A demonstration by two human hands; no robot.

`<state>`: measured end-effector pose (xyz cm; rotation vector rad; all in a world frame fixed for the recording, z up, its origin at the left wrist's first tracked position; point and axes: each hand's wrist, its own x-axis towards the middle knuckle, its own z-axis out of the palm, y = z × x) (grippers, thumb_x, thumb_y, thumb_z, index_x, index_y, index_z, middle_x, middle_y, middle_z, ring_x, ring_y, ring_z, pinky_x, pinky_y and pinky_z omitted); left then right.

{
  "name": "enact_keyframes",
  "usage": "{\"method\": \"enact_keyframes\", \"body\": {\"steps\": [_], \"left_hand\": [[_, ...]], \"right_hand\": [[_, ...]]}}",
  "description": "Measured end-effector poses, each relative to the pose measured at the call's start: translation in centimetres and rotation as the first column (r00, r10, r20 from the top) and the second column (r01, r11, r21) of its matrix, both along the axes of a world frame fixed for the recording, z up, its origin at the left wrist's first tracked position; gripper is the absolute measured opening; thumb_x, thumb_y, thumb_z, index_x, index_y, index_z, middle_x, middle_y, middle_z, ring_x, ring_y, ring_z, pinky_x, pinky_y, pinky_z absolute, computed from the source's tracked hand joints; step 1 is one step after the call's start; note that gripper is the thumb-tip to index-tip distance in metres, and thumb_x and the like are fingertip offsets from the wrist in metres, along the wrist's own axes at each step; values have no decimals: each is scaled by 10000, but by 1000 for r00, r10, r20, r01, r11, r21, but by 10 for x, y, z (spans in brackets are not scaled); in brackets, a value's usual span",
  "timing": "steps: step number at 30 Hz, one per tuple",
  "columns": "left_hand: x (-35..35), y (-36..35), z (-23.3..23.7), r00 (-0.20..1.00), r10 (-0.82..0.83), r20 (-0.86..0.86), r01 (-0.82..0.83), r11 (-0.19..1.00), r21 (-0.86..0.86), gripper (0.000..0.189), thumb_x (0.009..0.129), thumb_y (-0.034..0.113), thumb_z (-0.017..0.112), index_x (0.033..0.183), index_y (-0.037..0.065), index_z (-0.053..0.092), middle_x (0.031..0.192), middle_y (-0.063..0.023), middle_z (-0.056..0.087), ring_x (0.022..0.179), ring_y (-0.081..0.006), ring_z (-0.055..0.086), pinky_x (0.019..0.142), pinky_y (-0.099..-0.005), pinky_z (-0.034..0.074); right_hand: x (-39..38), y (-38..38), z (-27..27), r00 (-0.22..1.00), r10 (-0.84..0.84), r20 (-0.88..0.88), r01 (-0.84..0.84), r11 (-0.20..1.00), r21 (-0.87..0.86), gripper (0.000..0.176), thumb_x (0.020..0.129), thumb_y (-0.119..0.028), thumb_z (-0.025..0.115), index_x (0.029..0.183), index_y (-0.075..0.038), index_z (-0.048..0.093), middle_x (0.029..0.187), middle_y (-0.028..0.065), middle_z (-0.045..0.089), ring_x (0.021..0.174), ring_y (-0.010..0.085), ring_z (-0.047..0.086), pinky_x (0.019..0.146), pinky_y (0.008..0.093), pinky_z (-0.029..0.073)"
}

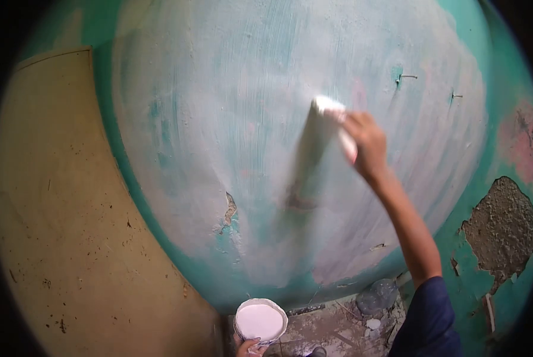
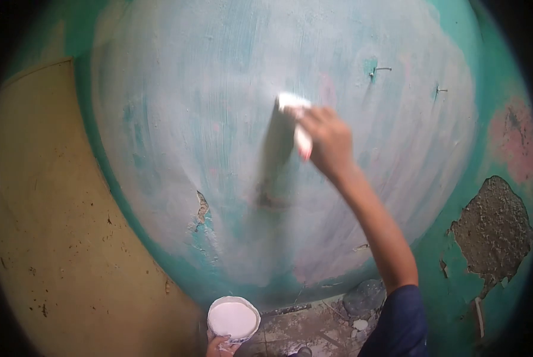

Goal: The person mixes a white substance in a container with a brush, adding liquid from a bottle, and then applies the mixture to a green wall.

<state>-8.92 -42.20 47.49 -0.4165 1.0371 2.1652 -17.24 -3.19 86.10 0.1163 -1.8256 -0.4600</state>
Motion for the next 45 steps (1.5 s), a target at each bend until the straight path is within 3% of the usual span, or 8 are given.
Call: {"method": "enact_keyframes", "body": {"steps": [8, 13, 18, 20, 27, 29, 39, 45], "left_hand": [[-14, -28, -20, 995, 14, 102, -27, 991, 133, 408, 837, 40, 584, 1234, -36, 525, 1137, -166, 596, 1044, -314, 601, 918, -424, 517], [-19, -44, -47, 993, -12, 118, -10, 984, 180, 460, 834, 34, 584, 1278, -34, 487, 1138, -160, 593, 1065, -300, 587, 912, -409, 525], [-23, -34, -65, 995, 38, -97, -22, 986, 167, 496, 828, 37, 591, 1309, 3, 473, 1174, -164, 575, 1088, -296, 573, 961, -449, 501], [-10, -11, 42, 992, -1, -128, 19, 990, 137, 733, 751, -10, 531, 1411, 199, 290, 1417, -144, 380, 1318, -385, 407, 1043, -583, 386], [-6, -14, 54, 955, 40, 295, -32, 999, -29, 565, 819, 37, 590, 1359, 31, 426, 1238, -179, 541, 1132, -323, 555, 998, -485, 475], [-8, -17, 22, 994, 22, -110, -12, 996, 93, 752, 736, -3, 539, 1423, 196, 305, 1423, -153, 374, 1325, -404, 391, 1057, -601, 374], [-11, -26, -2, 991, 80, -103, -61, 983, 172, 772, 713, -8, 525, 1424, 202, 307, 1417, -163, 374, 1313, -416, 401, 1048, -621, 374], [-10, -29, 1, 993, 86, -86, -75, 990, 123, 797, 705, -4, 523, 1436, 207, 285, 1413, -167, 373, 1313, -423, 398, 1051, -627, 363]], "right_hand": [[21, -20, -238, 901, 168, 401, -94, 976, -196, 340, 766, -114, 609, 1101, -125, 667, 966, 27, 662, 750, 202, 608, 644, 340, 509], [11, 22, -150, 903, 130, 410, -73, 986, -150, 298, 715, -81, 691, 1010, -121, 699, 913, 82, 666, 799, 292, 627, 673, 353, 519], [11, 3, -59, 996, 82, -27, -86, 969, -232, 327, 729, -10, 684, 1041, -102, 710, 954, 80, 687, 814, 266, 640, 701, 332, 523], [8, 5, -85, 997, 71, -39, -77, 978, -196, 344, 744, -31, 663, 1079, -98, 704, 993, 73, 693, 826, 239, 643, 708, 325, 522], [15, -24, -280, 937, 127, 324, -65, 979, -195, 346, 788, -109, 574, 1118, -101, 677, 1020, 46, 683, 835, 210, 633, 712, 329, 513], [19, -22, -292, 869, 206, 451, -53, 943, -329, 354, 761, -110, 618, 1109, -118, 681, 1010, 61, 679, 835, 225, 632, 717, 343, 513], [7, -20, -127, 996, 86, -9, -84, 943, -322, 368, 753, -18, 647, 1110, -95, 690, 1027, 105, 682, 867, 275, 639, 758, 357, 519], [5, -34, -297, 956, 112, 270, -33, 959, -281, 362, 774, -108, 601, 1129, -97, 676, 1021, 48, 680, 874, 243, 638, 736, 352, 509]]}}
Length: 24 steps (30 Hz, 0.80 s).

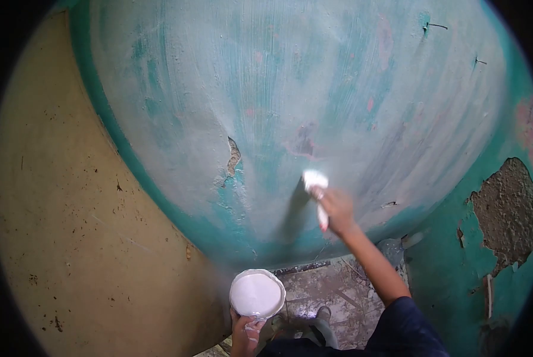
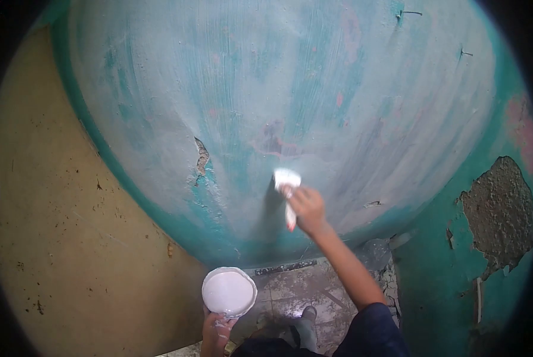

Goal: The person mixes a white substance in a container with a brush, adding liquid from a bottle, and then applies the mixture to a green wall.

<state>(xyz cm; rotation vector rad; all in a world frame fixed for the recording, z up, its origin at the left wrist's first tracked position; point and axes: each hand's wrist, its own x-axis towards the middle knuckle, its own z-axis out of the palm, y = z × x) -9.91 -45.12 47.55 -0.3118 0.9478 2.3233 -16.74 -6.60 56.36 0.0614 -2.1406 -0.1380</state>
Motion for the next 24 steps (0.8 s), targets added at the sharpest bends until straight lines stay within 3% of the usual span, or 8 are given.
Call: {"method": "enact_keyframes", "body": {"steps": [2, 4, 8, 11, 13, 15, 18, 24], "left_hand": [[-1, -3, -1, 1000, -17, 1, 17, 999, -36, 804, 707, 0, 522, 1444, 201, 272, 1419, -166, 369, 1312, -425, 399, 1054, -624, 360], [-2, -3, -3, 1000, -19, -8, 19, 999, -48, 808, 707, 3, 523, 1449, 201, 270, 1420, -159, 372, 1312, -418, 401, 1054, -621, 360], [-8, 3, 12, 997, -49, -55, 46, 998, -49, 822, 712, 14, 525, 1467, 209, 264, 1421, -142, 382, 1315, -385, 406, 1053, -609, 367], [-12, 14, 29, 999, -53, -7, 53, 995, -84, 833, 719, 13, 521, 1481, 212, 254, 1421, -131, 390, 1313, -364, 415, 1043, -589, 386], [-16, 23, 33, 997, -72, -42, 69, 996, -58, 838, 720, 11, 524, 1486, 209, 247, 1423, -131, 390, 1309, -358, 422, 1038, -568, 400], [-16, 32, 41, 993, -87, -83, 85, 996, -30, 843, 722, 8, 527, 1490, 205, 240, 1425, -131, 391, 1304, -351, 429, 1032, -546, 413], [-16, 48, 52, 985, -110, -134, 108, 994, -21, 854, 724, -10, 540, 1491, 195, 226, 1395, -134, 408, 1278, -319, 456, 1010, -485, 448], [-6, 68, 61, 981, -152, -121, 164, 982, 98, 805, 737, -65, 543, 1444, 155, 223, 1346, -128, 425, 1253, -272, 458, 989, -417, 434]], "right_hand": [[3, -6, -48, 999, 3, 51, -3, 1000, -8, 361, 774, -108, 596, 1126, -105, 677, 1021, 42, 680, 874, 239, 638, 729, 359, 506], [12, -6, -75, 941, 96, 326, -48, 987, -152, 378, 786, -75, 615, 1162, -77, 654, 1062, 86, 681, 905, 284, 649, 755, 363, 520], [20, -5, -73, 927, 108, 360, 21, 941, -337, 352, 777, -93, 665, 1127, -51, 660, 1066, 97, 678, 916, 316, 643, 778, 382, 526], [33, -19, -46, 964, 155, 215, -4, 820, -572, 330, 811, -111, 682, 1125, -17, 653, 1078, 121, 678, 951, 291, 652, 837, 364, 516], [50, -41, -16, 984, 177, -33, -118, 493, -862, 252, 829, -77, 660, 1063, 18, 670, 1042, 135, 694, 978, 241, 663, 855, 326, 505], [71, -64, 10, 980, 199, -25, -112, 439, -892, 256, 853, -69, 636, 1090, 24, 662, 1071, 147, 688, 1001, 193, 649, 864, 295, 492], [98, -100, 31, 975, 198, -101, -131, 149, -980, 248, 874, -99, 637, 1091, 18, 658, 1052, 132, 676, 992, 184, 633, 867, 314, 491], [121, -125, 42, 962, 263, 66, -41, 380, -924, 292, 790, -100, 669, 1061, 9, 671, 971, 129, 699, 872, 173, 668, 780, 298, 517]]}}
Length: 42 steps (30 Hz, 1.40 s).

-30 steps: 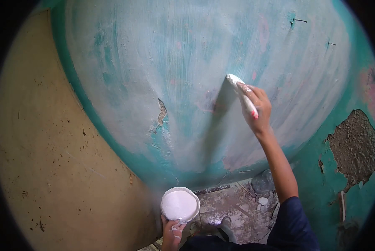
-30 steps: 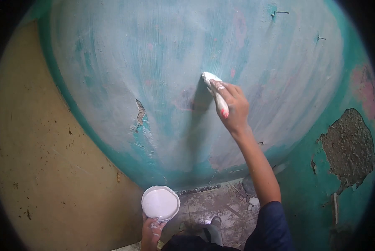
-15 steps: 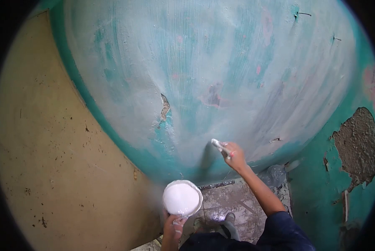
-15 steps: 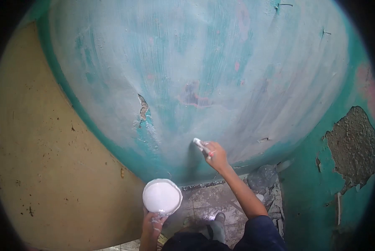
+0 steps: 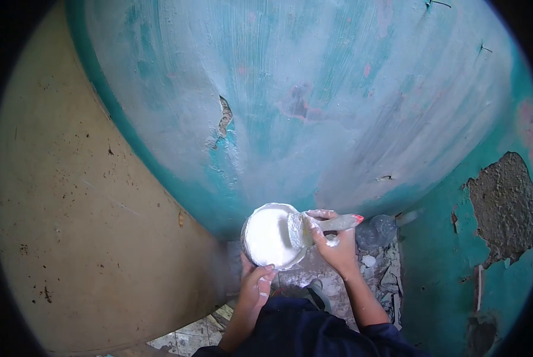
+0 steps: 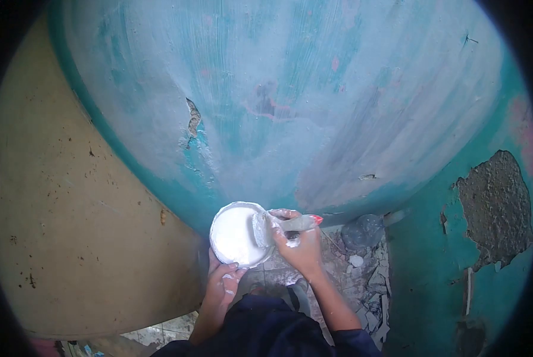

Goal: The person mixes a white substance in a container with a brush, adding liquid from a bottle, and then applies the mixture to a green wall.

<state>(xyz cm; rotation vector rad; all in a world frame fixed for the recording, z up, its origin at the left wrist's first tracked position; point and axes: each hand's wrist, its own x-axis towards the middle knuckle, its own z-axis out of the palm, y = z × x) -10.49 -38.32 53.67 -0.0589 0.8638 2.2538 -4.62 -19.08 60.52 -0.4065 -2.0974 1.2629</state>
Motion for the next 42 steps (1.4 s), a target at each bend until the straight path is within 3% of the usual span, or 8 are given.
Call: {"method": "enact_keyframes", "body": {"steps": [12, 18, 21, 23, 25, 27, 34, 42], "left_hand": [[20, 11, -12, 999, -10, -32, 12, 997, 70, 819, 711, -45, 563, 1442, 122, 234, 1344, -147, 429, 1217, -271, 490, 962, -408, 459], [20, 4, -11, 999, -36, 19, 34, 995, 89, 851, 732, -87, 562, 1464, 132, 187, 1388, -144, 390, 1296, -281, 417, 1075, -442, 362], [19, 2, -11, 999, -27, 32, 25, 996, 85, 857, 730, -85, 563, 1465, 137, 184, 1385, -146, 388, 1296, -291, 416, 1071, -446, 364], [18, 3, -9, 1000, -12, 22, 10, 997, 79, 833, 724, -73, 558, 1453, 130, 208, 1364, -150, 402, 1269, -289, 441, 1033, -436, 400], [17, 2, -9, 1000, 1, 10, -2, 997, 71, 811, 719, -60, 553, 1440, 124, 232, 1343, -155, 416, 1241, -287, 465, 996, -425, 436], [16, 1, -12, 1000, -12, 16, 11, 998, 59, 793, 733, -38, 550, 1447, 129, 248, 1343, -146, 420, 1219, -288, 483, 964, -425, 459], [10, 11, -15, 992, -80, 100, 72, 994, 85, 775, 754, -27, 564, 1439, 167, 256, 1315, -127, 425, 1184, -254, 502, 867, -384, 506], [14, 52, -5, 996, -56, 67, 46, 989, 141, 764, 762, -8, 550, 1447, 162, 259, 1370, -136, 403, 1250, -325, 466, 955, -467, 469]], "right_hand": [[-9, -29, -1, 977, -49, 207, -12, 959, 285, 235, 756, -121, 705, 955, 4, 714, 895, 145, 711, 700, 192, 692, 642, 296, 524], [-5, -23, -11, 992, -4, 129, -27, 972, 233, 229, 789, -106, 692, 980, 19, 702, 938, 128, 712, 799, 186, 689, 699, 292, 522], [1, -15, -13, 1000, -12, -3, 12, 1000, -18, 262, 806, -76, 688, 1047, 25, 668, 1013, 133, 697, 915, 211, 678, 810, 318, 523], [8, -12, -4, 989, -150, 10, 140, 900, -412, 205, 879, -56, 642, 1057, 46, 653, 1038, 119, 675, 971, 187, 649, 852, 301, 499], [16, -1, -16, 986, -165, -18, 138, 875, -464, 238, 926, -91, 619, 1122, 44, 619, 1085, 120, 650, 1009, 192, 637, 879, 303, 497], [23, 6, -27, 951, -257, -173, 23, 616, -787, 293, 930, -102, 616, 1184, 39, 579, 1136, 129, 627, 1051, 195, 623, 916, 319, 497], [33, 16, -43, 882, -359, -305, -270, 145, -952, 309, 953, -151, 551, 1222, 0, 557, 1245, 135, 617, 1126, 245, 618, 952, 366, 534], [37, 58, -52, 814, -372, -445, -458, 58, -887, 309, 971, -152, 516, 1235, 2, 560, 1217, 128, 642, 1075, 224, 650, 878, 331, 565]]}}
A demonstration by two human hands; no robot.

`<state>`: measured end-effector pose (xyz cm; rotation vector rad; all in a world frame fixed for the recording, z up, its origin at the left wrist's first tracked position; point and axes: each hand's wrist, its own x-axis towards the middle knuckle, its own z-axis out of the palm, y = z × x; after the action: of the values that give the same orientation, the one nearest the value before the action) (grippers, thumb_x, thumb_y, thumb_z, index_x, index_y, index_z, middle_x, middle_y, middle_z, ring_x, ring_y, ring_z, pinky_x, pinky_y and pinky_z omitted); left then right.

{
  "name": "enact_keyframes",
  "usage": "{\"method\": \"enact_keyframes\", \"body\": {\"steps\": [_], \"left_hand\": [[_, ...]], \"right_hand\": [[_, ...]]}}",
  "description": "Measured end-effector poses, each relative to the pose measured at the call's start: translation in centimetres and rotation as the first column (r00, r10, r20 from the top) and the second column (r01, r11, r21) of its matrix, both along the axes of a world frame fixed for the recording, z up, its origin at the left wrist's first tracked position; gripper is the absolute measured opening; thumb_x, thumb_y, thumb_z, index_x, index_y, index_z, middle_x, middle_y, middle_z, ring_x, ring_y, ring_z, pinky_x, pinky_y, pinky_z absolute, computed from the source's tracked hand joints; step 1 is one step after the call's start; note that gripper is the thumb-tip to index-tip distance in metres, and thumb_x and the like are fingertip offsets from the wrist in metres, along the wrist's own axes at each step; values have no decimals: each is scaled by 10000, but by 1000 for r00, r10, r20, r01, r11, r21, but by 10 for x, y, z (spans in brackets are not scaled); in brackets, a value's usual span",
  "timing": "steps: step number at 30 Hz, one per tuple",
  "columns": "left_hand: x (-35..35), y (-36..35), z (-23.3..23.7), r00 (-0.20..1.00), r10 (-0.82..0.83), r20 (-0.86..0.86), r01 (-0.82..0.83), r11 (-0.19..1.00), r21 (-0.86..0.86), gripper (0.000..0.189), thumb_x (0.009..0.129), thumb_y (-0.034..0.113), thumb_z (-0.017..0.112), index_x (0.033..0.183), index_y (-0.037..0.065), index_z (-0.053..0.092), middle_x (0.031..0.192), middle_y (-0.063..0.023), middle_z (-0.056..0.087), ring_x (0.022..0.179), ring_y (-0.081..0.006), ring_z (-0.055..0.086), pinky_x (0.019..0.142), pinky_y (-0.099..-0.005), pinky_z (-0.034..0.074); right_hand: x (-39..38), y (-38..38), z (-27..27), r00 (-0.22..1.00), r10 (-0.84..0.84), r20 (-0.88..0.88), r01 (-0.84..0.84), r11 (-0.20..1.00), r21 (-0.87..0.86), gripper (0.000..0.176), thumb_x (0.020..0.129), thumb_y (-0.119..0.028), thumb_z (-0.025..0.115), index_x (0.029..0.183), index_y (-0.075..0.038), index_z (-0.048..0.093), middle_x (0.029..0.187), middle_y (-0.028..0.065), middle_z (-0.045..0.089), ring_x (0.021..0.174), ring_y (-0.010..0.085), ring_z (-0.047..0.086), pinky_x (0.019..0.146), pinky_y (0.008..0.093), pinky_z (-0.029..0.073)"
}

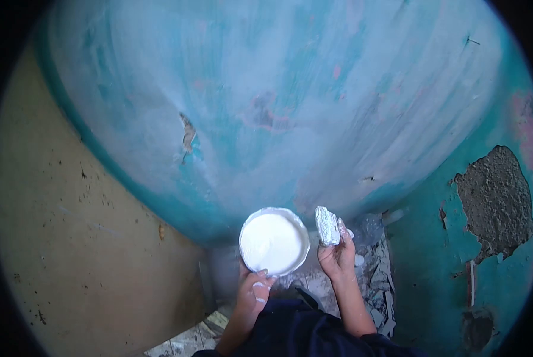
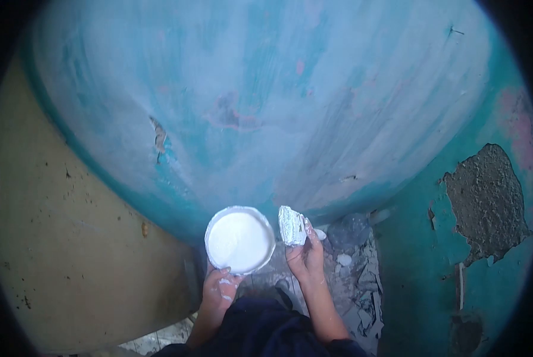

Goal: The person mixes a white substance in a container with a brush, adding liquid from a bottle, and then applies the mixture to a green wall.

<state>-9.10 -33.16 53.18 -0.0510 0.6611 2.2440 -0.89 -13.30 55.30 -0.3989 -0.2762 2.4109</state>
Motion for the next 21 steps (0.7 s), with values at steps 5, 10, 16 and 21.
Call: {"method": "enact_keyframes", "body": {"steps": [5, 10, 16, 21], "left_hand": [[2, 28, 5, 999, 6, -36, -6, 1000, 4, 805, 756, -2, 552, 1474, 171, 230, 1413, -154, 372, 1297, -363, 423, 998, -542, 425], [4, 53, 19, 994, 50, -99, -51, 999, -6, 772, 748, 52, 570, 1458, 151, 283, 1425, -155, 366, 1332, -396, 375, 1055, -621, 345], [7, 73, 23, 988, 117, -104, -118, 993, -7, 823, 725, 47, 563, 1474, 174, 247, 1443, -158, 350, 1356, -414, 345, 1081, -638, 313], [6, 81, 28, 984, 175, -23, -176, 979, -99, 748, 758, 38, 573, 1447, 115, 292, 1382, -173, 414, 1279, -387, 425, 1048, -582, 381]], "right_hand": [[-16, 72, 49, 996, -86, 11, 76, 929, 362, 414, 942, -131, 568, 1329, -5, 490, 1323, 101, 562, 1216, 199, 539, 1062, 351, 409], [-45, 139, 188, 877, -471, -97, 220, 214, 952, 382, 898, -63, 656, 1257, 31, 563, 1206, 106, 620, 1102, 203, 604, 999, 328, 450], [-97, 199, 325, 471, -436, -767, -15, -874, 487, 260, 889, -140, 646, 1139, -94, 696, 1084, 105, 704, 973, 227, 671, 889, 318, 501], [-109, 200, 290, 409, -332, -850, -238, -938, 252, 312, 797, -76, 589, 1085, -91, 708, 1052, 65, 708, 934, 212, 674, 759, 325, 506]]}}
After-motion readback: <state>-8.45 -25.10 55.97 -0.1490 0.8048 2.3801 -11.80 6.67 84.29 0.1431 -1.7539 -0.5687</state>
